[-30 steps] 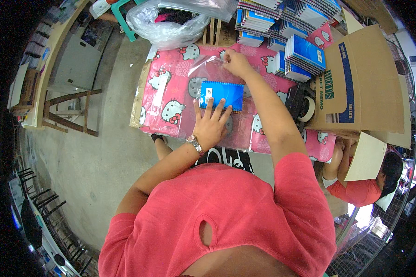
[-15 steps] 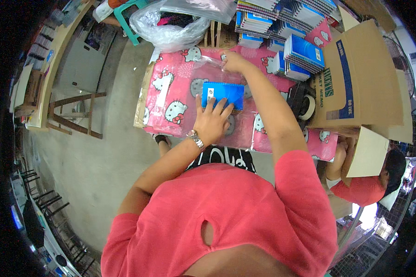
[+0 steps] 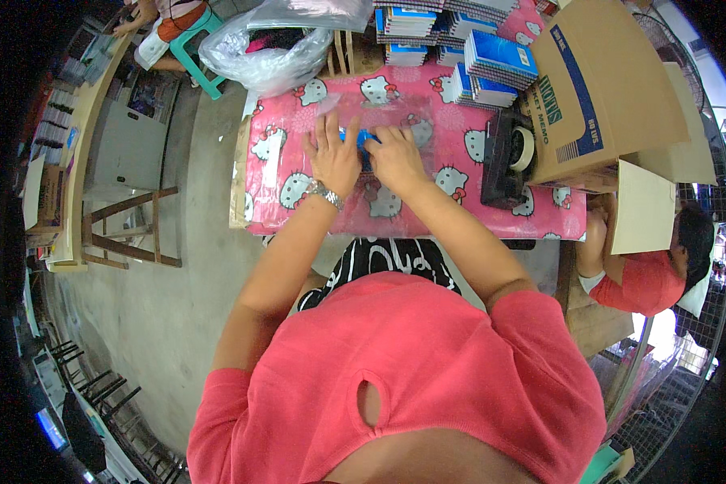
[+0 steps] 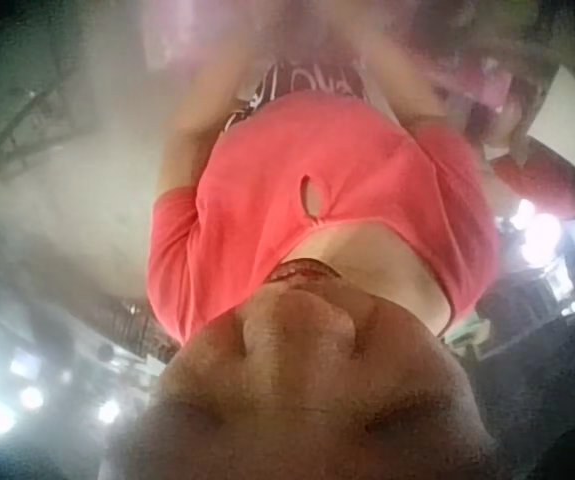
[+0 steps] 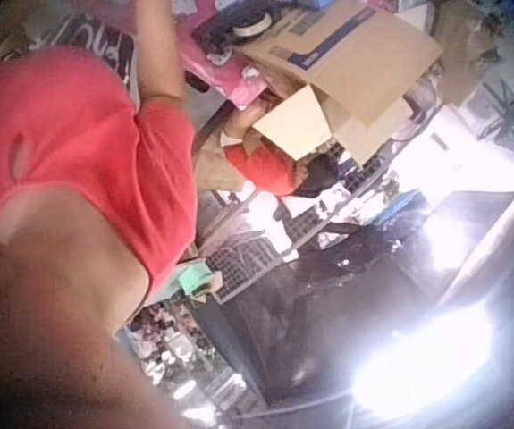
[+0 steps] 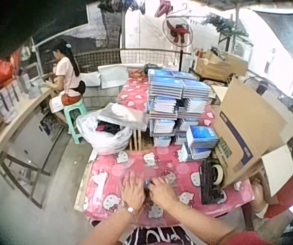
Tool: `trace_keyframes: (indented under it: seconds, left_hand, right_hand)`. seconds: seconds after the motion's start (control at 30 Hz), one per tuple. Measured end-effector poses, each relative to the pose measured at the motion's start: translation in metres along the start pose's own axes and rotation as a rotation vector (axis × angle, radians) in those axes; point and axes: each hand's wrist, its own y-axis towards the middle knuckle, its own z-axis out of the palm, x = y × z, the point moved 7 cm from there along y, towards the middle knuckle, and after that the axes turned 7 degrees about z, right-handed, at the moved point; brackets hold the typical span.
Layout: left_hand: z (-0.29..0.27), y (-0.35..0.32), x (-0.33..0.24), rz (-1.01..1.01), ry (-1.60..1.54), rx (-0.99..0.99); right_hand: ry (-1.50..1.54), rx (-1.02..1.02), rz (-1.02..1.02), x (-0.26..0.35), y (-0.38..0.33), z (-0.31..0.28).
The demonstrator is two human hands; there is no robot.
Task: The person places notebooks into plastic bags, seals them with tape, and places the packaged notebooks into a cardboard box.
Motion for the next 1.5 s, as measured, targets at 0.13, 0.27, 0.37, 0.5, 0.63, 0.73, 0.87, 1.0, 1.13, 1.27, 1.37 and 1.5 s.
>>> trace_keyframes:
  seconds: [0.13, 0.27, 0.37, 0.5, 0.63, 0.73, 0.87, 1.0, 1.13, 1.27, 1.37, 1.5]
  left_hand:
    - [0.000, 0.007, 0.035, -0.022, 0.225, 0.271]
    - [-0.027, 0.000, 0.025, 0.009, 0.143, 0.209]
    - [-0.007, -0.001, -0.016, 0.145, 0.050, 0.308]
    - [0.016, 0.003, -0.019, 0.209, -0.096, 0.333]
    - [0.020, 0.008, -0.018, 0.289, -0.071, 0.298]
    - [0.027, 0.011, -0.019, 0.302, -0.062, 0.354]
    - [0.036, 0.014, -0.014, 0.283, -0.078, 0.390]
    - [0.037, 0.024, -0.017, 0.322, -0.128, 0.430]
    - [0.046, 0.021, -0.016, 0.312, -0.039, 0.508]
    - [0.039, 0.017, -0.019, 0.339, -0.074, 0.459]
    - [0.030, 0.014, -0.031, 0.337, -0.045, 0.498]
    - [0.032, 0.015, -0.038, 0.399, 0.081, 0.561]
  right_hand:
    - [0.016, -0.029, -0.028, 0.004, -0.004, 0.001]
    - [-0.003, -0.037, -0.017, 0.002, -0.008, 0.005]
    - [-0.006, 0.013, 0.027, 0.004, -0.006, 0.004]
    - [0.090, 0.095, 0.078, -0.018, -0.004, 0.002]
    - [0.044, -0.137, 0.189, -0.071, -0.019, -0.043]
    - [0.075, -0.175, 0.302, -0.069, -0.042, -0.061]
    - [0.145, 0.052, 0.157, 0.018, -0.069, -0.045]
    - [-0.055, 0.234, 0.157, 0.035, -0.064, -0.013]
    - [-0.100, 0.323, 0.160, 0.037, -0.055, 0.003]
    - [-0.171, 0.468, 0.203, 0.038, -0.044, 0.022]
    - [-0.218, 0.473, 0.263, 0.036, -0.040, 0.026]
    - [-0.137, 0.345, 0.276, 0.025, -0.047, 0.009]
